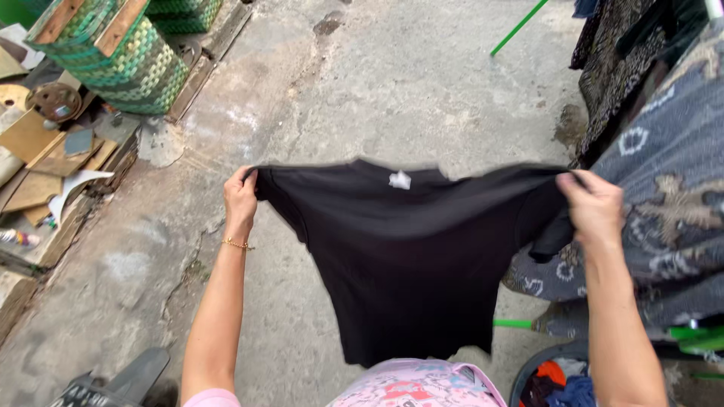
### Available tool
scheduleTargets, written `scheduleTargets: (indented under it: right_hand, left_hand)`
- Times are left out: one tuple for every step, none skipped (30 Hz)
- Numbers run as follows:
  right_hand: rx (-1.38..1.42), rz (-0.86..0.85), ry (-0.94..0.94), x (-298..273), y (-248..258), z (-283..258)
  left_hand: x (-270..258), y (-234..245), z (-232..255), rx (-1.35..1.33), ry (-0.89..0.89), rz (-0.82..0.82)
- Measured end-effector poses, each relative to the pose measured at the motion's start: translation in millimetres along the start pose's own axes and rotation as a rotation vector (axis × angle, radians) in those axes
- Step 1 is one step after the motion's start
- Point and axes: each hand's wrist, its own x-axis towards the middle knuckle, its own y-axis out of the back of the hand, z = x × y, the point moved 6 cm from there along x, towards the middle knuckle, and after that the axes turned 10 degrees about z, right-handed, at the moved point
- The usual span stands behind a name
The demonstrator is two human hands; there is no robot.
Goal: The person hangs a black shirt and a tan shirt on a metal drying rack. They then reach into a tub of water containing clothes, pick up a red shirt, and wring it out repeatedly by hand.
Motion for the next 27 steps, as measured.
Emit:
scheduleTargets:
  right_hand:
    - [0.155, 0.165, -0.113, 12, 5, 0]
    - [0.310, 0.335, -0.225, 20, 10, 4]
    - [0.101, 0.232, -0.062, 25, -5, -7]
    - [-0.110, 0.119, 0.095, 21, -27, -16]
    - [-0.321, 0.002, 0.249, 20, -44, -23]
    - [-0.254, 0.049, 0.069, 31, -37, -15]
    - [-0.185, 0.097, -0.109, 46, -26, -7]
    - [-0.115, 0.146, -0.288, 54, -16, 3]
    - [-0.134, 0.236, -0.207, 60, -7, -1]
    - [-0.154, 0.334, -0.117, 67, 2, -8]
    - [-0.176, 0.430, -0.026, 73, 9, -15]
    - [-0.269, 0.235, -0.001, 84, -7, -15]
    - [-0.361, 0.039, 0.021, 93, -25, -14]
    - [-0.453, -0.163, 0.017, 86, -39, -10]
    - [-0.402, -0.002, -0.041, 89, -24, -11]
    - [-0.346, 0.159, -0.081, 104, -4, -13]
    - [-0.287, 0.320, -0.118, 113, 11, -13]
    - [-0.262, 0.427, -0.084, 113, 14, -12]
    - [-0.237, 0.534, -0.047, 107, 13, -11]
    - [-0.213, 0.633, 0.011, 112, 13, -12]
    - [-0.348, 0.381, -0.054, 129, -6, -4]
    - [-0.471, 0.125, -0.139, 132, -26, 11]
    - [-0.581, -0.138, -0.224, 130, -42, 26]
    - [-0.549, 0.046, -0.161, 138, -27, 21]
    - [-0.516, 0.228, -0.095, 144, -7, 12]
    - [-0.481, 0.411, -0.020, 152, 5, 2]
    - [-0.444, 0.560, 0.004, 156, 7, 0]
  left_hand:
    - [10, -6, -10, 0.011, -0.020, 0.008]
    - [21, -19, -19, 0.021, -0.041, 0.010]
    - [35, -38, -34, -0.148, 0.091, 0.001]
    - [42, -57, -49, -0.312, 0.229, -0.007]
    - [48, -72, -60, -0.476, 0.368, -0.014]
    - [61, -85, -58, -0.529, 0.378, -0.033]
    - [74, -99, -53, -0.582, 0.388, -0.053]
    - [84, -115, -47, -0.634, 0.400, -0.076]
    - [89, -127, -44, -0.684, 0.422, -0.097]
    - [97, -144, -39, -0.740, 0.437, -0.127]
    - [105, -160, -33, -0.797, 0.453, -0.157]
    - [116, -176, -17, -0.741, 0.301, -0.320]
    - [124, -190, -1, -0.682, 0.143, -0.476]
    - [124, -203, 9, -0.612, 0.000, -0.635]
    - [125, -217, 13, -0.384, -0.122, -0.771]
    - [133, -230, 18, -0.155, -0.261, -0.885]
    - [141, -245, 21, 0.080, -0.404, -0.985]
    - [156, -261, 18, 0.246, -0.416, -0.940]
    - [168, -275, 14, 0.410, -0.430, -0.887]
    - [187, -288, 11, 0.562, -0.444, -0.811]
    - [210, -304, 19, 0.530, -0.527, -0.738]
    - [229, -316, 25, 0.508, -0.602, -0.681]
    - [248, -328, 30, 0.482, -0.676, -0.623]
    - [260, -343, 30, 0.431, -0.669, -0.719]
    - [273, -356, 31, 0.380, -0.661, -0.814]
    - [286, -369, 35, 0.326, -0.656, -0.904]
    - [297, -382, 41, 0.332, -0.715, -0.839]
